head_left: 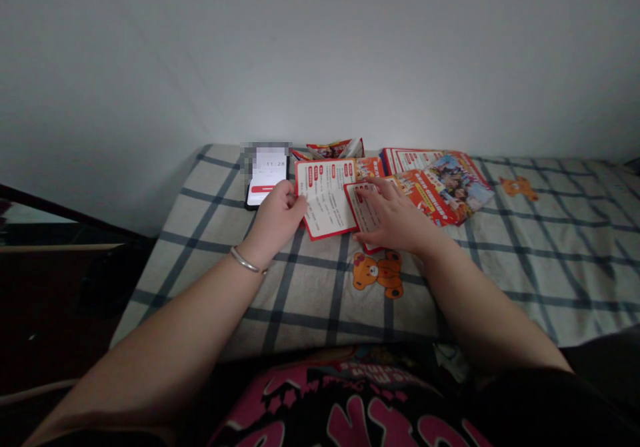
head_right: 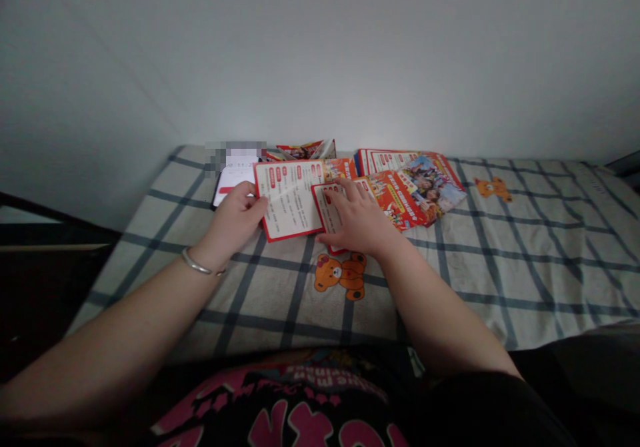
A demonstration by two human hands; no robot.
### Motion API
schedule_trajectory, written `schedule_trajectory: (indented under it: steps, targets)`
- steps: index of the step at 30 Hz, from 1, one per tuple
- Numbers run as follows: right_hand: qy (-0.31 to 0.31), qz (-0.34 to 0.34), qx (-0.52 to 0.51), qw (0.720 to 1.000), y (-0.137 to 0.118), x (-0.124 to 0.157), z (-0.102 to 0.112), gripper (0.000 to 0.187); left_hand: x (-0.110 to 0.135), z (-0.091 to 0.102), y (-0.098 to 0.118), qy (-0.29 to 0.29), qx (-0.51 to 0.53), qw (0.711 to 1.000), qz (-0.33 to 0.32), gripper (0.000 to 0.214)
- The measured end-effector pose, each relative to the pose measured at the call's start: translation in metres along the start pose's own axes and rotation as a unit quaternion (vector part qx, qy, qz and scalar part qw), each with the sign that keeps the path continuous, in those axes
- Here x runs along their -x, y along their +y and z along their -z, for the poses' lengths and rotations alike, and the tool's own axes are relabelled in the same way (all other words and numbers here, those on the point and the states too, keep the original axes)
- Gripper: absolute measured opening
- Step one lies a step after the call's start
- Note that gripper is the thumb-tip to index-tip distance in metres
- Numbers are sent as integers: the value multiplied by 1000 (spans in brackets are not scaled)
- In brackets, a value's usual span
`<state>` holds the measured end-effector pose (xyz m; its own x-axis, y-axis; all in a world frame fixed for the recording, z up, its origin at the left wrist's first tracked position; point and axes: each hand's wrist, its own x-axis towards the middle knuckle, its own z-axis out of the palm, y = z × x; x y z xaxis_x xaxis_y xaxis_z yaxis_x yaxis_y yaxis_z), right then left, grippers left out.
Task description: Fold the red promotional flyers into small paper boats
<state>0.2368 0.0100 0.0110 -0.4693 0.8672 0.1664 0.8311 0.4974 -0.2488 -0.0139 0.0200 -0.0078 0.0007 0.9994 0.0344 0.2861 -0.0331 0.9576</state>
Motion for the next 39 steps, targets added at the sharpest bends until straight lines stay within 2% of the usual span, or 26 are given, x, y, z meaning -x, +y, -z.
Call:
schedule_trajectory:
  steps: [4,8,13,16,20,26,30,33,39]
  targets:
    - [-7,-57,37,998,-18,6,-4,96,0,1,-3,11,-24,1000,-15,10]
    - [32,-87,44,995,-38,7,-16,79,2,-2,-3,-1,-17,1000,-11,12]
    - [36,-90,37,995,-45,6,-22,77,1,-4,-2,-12,8,1000,-10,8]
    - [46,-93,42,994,-41,5,-19,69,0,-5,-2,-10,38,999,-3,5]
    - [48,-117,66,990,-34,2,-8,46,0,-4,-1,-8,47,999,15,6]
    - [35,-205,160,965,-19,1,14,25,-2,0,-3,8,33,999,2,7]
    - [61,-248,232,939,-8,0,27,24,-4,3,-6,15,11,1000,-12,6]
    - [70,-270,247,928,0,-2,31,27,-4,2,-7,8,14,1000,-22,12]
    - [94,-301,224,922,28,-15,20,32,-2,0,-4,-11,83,996,-23,32]
